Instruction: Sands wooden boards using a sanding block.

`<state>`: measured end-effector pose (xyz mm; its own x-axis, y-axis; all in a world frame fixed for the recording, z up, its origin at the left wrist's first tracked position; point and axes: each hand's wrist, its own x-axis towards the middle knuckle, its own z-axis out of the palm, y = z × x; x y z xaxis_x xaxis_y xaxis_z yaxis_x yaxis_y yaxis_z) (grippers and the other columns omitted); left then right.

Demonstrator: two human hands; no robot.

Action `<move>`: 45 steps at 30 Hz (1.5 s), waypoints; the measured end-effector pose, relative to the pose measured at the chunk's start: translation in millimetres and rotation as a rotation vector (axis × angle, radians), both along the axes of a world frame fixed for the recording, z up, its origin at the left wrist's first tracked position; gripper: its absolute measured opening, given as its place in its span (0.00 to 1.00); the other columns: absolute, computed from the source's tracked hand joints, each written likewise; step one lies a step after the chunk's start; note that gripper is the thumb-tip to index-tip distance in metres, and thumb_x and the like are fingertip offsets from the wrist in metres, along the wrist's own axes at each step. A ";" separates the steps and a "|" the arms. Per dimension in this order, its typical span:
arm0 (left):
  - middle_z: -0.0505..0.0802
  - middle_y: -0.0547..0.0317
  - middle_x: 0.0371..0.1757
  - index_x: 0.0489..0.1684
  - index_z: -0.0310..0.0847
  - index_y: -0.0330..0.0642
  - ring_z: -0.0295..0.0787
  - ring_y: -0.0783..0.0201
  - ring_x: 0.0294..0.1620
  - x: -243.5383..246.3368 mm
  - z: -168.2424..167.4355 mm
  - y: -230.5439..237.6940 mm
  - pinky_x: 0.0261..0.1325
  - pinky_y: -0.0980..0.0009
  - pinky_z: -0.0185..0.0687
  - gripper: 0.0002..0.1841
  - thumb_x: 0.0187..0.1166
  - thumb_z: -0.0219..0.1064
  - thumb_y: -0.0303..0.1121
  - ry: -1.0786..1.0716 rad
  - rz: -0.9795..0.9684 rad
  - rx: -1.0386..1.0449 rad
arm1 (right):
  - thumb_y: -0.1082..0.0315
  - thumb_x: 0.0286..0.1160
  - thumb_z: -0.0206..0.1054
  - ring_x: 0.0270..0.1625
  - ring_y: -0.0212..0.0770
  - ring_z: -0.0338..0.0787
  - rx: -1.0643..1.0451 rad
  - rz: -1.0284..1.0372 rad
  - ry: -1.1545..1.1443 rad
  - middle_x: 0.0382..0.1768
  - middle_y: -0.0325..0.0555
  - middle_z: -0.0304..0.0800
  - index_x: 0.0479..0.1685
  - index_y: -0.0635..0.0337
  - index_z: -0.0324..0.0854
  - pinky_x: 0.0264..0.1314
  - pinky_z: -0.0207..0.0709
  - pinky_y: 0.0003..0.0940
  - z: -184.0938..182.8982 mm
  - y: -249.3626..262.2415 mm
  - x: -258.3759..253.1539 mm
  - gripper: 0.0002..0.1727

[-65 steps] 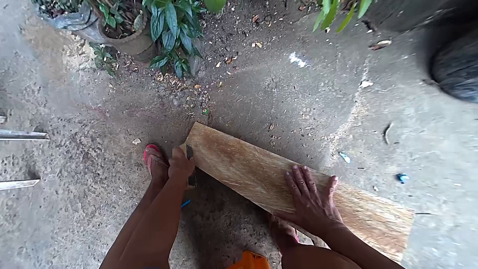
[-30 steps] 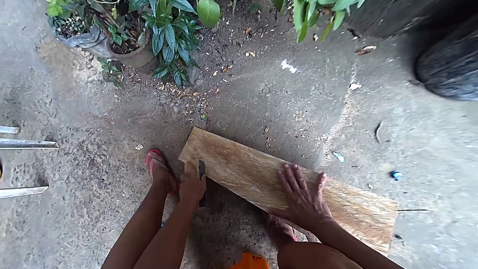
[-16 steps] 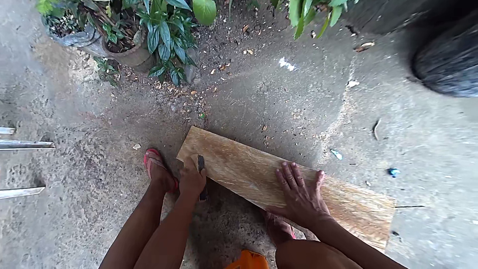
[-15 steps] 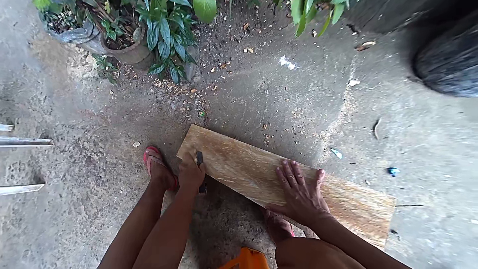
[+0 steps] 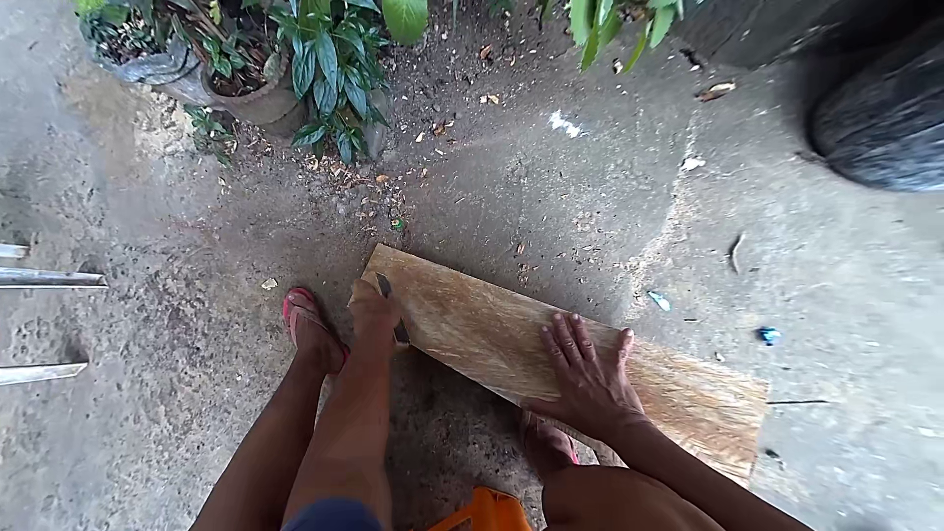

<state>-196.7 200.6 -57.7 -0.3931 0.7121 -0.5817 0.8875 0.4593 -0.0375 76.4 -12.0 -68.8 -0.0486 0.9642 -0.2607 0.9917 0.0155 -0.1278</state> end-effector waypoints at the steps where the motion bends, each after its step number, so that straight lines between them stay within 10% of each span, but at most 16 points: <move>1: 0.78 0.26 0.78 0.96 0.36 0.43 0.78 0.35 0.78 -1.0 -4.5 2.1 0.75 0.44 0.78 0.44 0.88 0.58 0.53 0.008 0.012 0.017 | 0.06 0.43 0.53 0.95 0.64 0.48 -0.022 -0.005 0.000 0.94 0.59 0.49 0.94 0.62 0.54 0.78 0.28 0.92 0.4 0.1 -0.2 0.79; 6: 0.72 0.22 0.81 0.98 0.26 0.47 0.87 0.32 0.67 -12.5 5.8 -59.0 0.65 0.42 0.85 0.48 0.88 0.57 0.55 0.023 -0.181 -0.031 | 0.07 0.43 0.54 0.95 0.65 0.49 -0.008 0.001 0.013 0.94 0.59 0.50 0.94 0.61 0.55 0.77 0.29 0.92 0.8 1.9 0.7 0.78; 11: 0.72 0.23 0.81 0.97 0.32 0.46 0.82 0.31 0.73 -23.5 -5.1 -16.9 0.70 0.42 0.81 0.46 0.87 0.59 0.54 0.049 -0.042 0.013 | 0.07 0.43 0.53 0.96 0.64 0.46 -0.036 0.000 0.004 0.95 0.59 0.48 0.94 0.61 0.53 0.78 0.27 0.92 2.0 2.9 1.8 0.78; 17: 0.67 0.19 0.83 0.99 0.27 0.51 0.84 0.26 0.67 -5.6 25.5 -117.8 0.64 0.38 0.83 0.48 0.87 0.58 0.55 -0.071 -0.422 -0.097 | 0.07 0.44 0.54 0.96 0.64 0.43 -0.068 -0.007 0.033 0.95 0.59 0.45 0.95 0.61 0.50 0.78 0.25 0.92 3.3 2.3 1.4 0.79; 23: 0.68 0.21 0.84 0.99 0.28 0.51 0.82 0.27 0.71 -58.8 -4.0 -38.7 0.70 0.38 0.80 0.47 0.88 0.58 0.56 0.089 -0.152 -0.023 | 0.06 0.44 0.51 0.97 0.63 0.41 -0.093 -0.002 0.021 0.96 0.58 0.42 0.96 0.60 0.48 0.78 0.23 0.91 2.8 2.2 0.5 0.79; 30: 0.70 0.19 0.81 0.99 0.32 0.51 0.81 0.24 0.69 -48.8 12.7 -108.8 0.64 0.35 0.82 0.47 0.86 0.58 0.57 -0.079 -0.567 -0.070 | 0.06 0.43 0.54 0.96 0.64 0.46 -0.051 -0.013 0.044 0.95 0.58 0.47 0.95 0.60 0.51 0.77 0.26 0.92 3.0 1.1 -1.2 0.79; 35: 0.66 0.21 0.86 0.99 0.24 0.51 0.86 0.28 0.67 -55.6 -2.7 -40.1 0.67 0.39 0.82 0.48 0.89 0.55 0.58 0.054 -0.303 -0.059 | 0.06 0.43 0.52 0.95 0.65 0.48 -0.008 -0.007 0.024 0.94 0.59 0.50 0.94 0.61 0.54 0.77 0.28 0.92 0.1 -1.3 -1.4 0.79; 42: 0.68 0.20 0.82 0.99 0.30 0.55 0.82 0.25 0.69 -47.3 19.2 -99.4 0.64 0.36 0.82 0.47 0.87 0.58 0.58 -0.084 -0.599 -0.127 | 0.06 0.42 0.53 0.96 0.63 0.47 -0.030 -0.010 0.016 0.95 0.59 0.48 0.94 0.61 0.52 0.78 0.27 0.91 1.5 -0.3 -0.7 0.79; 45: 0.68 0.18 0.83 0.99 0.30 0.51 0.83 0.24 0.68 -64.4 2.9 -54.1 0.66 0.34 0.81 0.47 0.88 0.58 0.56 -0.001 -0.354 -0.041 | 0.05 0.41 0.52 0.96 0.63 0.48 -0.009 -0.012 0.010 0.94 0.58 0.50 0.94 0.60 0.54 0.78 0.28 0.92 0.1 1.2 -0.7 0.79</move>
<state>-261.2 146.5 -54.7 -0.1255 0.7804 -0.6126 0.9914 0.1211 -0.0489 75.7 -10.8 -68.7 -0.0396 0.9622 -0.2693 0.9905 0.0022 -0.1378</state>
